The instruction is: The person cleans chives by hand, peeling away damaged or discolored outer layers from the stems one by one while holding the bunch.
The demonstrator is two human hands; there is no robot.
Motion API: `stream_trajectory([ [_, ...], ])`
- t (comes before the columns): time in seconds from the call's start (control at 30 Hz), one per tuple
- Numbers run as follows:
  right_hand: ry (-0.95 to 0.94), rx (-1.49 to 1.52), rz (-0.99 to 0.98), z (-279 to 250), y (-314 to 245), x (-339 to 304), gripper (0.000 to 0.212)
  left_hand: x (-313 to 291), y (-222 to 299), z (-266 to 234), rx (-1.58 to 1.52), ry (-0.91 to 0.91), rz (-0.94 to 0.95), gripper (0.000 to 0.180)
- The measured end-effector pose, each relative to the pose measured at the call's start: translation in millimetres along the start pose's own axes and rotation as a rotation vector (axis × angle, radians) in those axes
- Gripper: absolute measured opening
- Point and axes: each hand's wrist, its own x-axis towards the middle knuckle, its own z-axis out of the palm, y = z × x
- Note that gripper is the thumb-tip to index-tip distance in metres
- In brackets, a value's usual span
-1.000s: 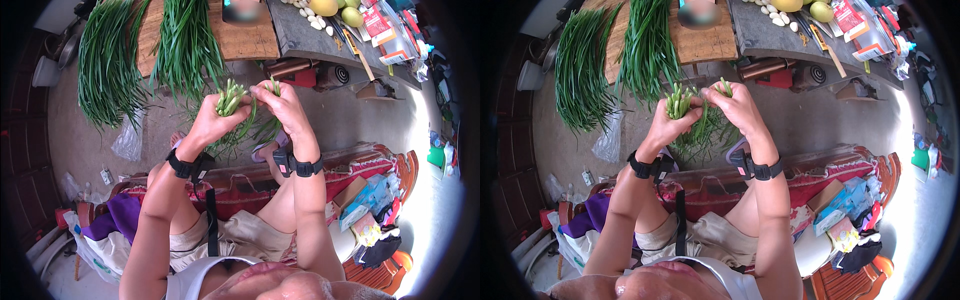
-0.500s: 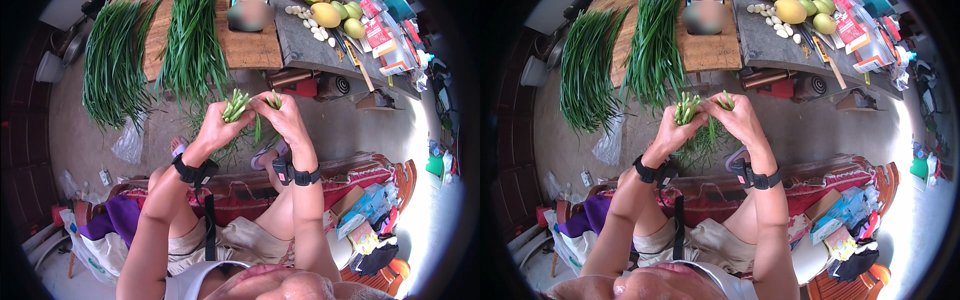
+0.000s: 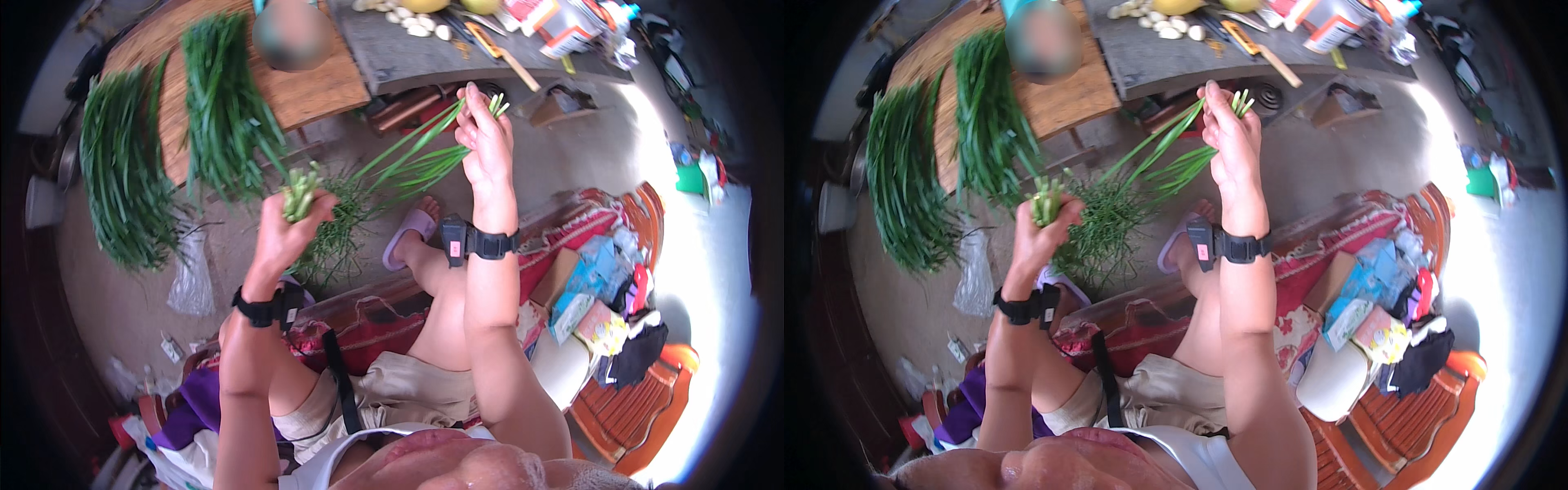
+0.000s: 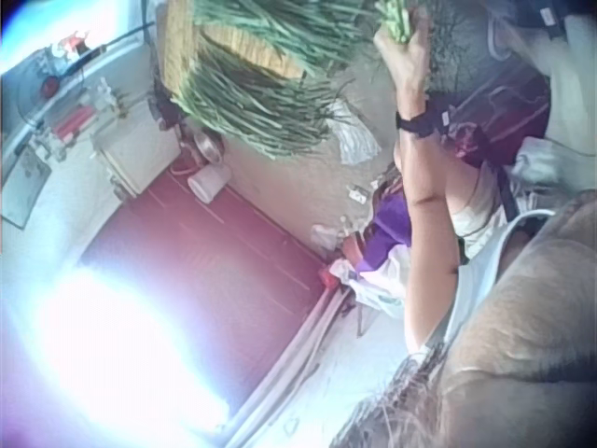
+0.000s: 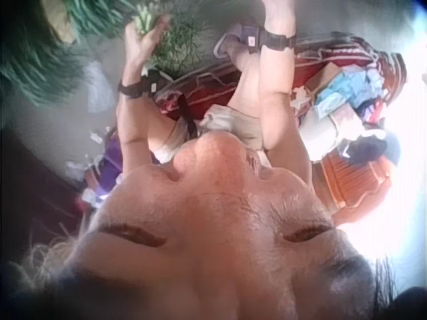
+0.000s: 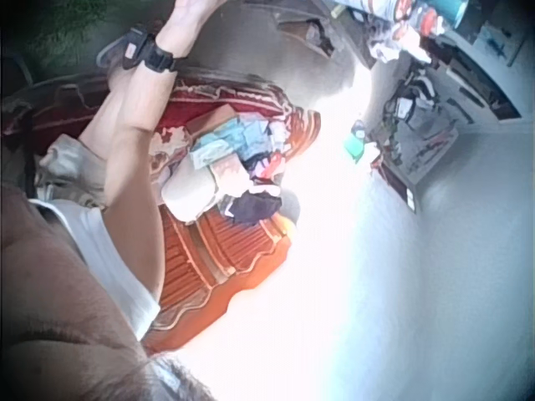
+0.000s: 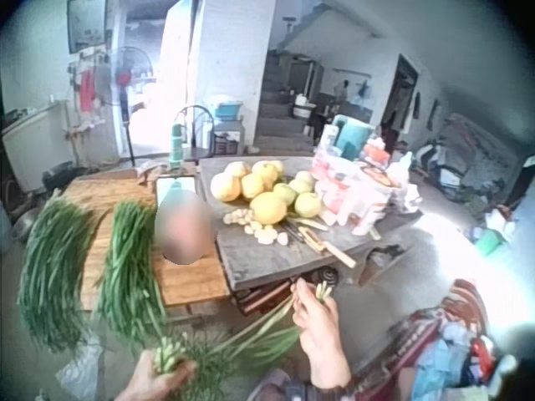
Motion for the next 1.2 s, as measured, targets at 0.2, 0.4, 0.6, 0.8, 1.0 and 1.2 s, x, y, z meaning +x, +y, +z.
stream_trajectory([
  [0.2, 0.149, 0.136, -0.118, -49.8, -17.1, 10.1, 0.025, 0.3, -15.0, -13.5, -0.057, 0.070, 0.054, 0.014],
  [0.4, 0.301, 0.236, -0.230, -69.6, -22.1, 12.0, 0.023, 4.6, -18.7, -19.9, -0.136, 0.097, 0.102, 0.015],
  [0.6, 0.391, 0.222, -0.284, -73.4, -31.0, 13.0, 0.026, 5.0, -27.1, -39.8, -0.413, 0.288, 0.156, 0.014],
  [0.8, 0.016, -0.148, -0.013, -0.1, -0.8, -6.0, 0.021, 2.8, -9.9, -18.9, -0.313, 0.271, 0.082, 0.015],
  [1.0, -0.215, -0.291, 0.083, 56.7, 32.4, -36.3, 0.022, 9.6, 7.3, 2.5, -0.282, 0.100, 0.107, 0.024],
  [1.2, -0.401, -0.394, 0.087, 74.6, 55.2, -52.0, 0.026, 9.4, -1.0, 10.0, -0.256, 0.045, 0.086, 0.024],
])
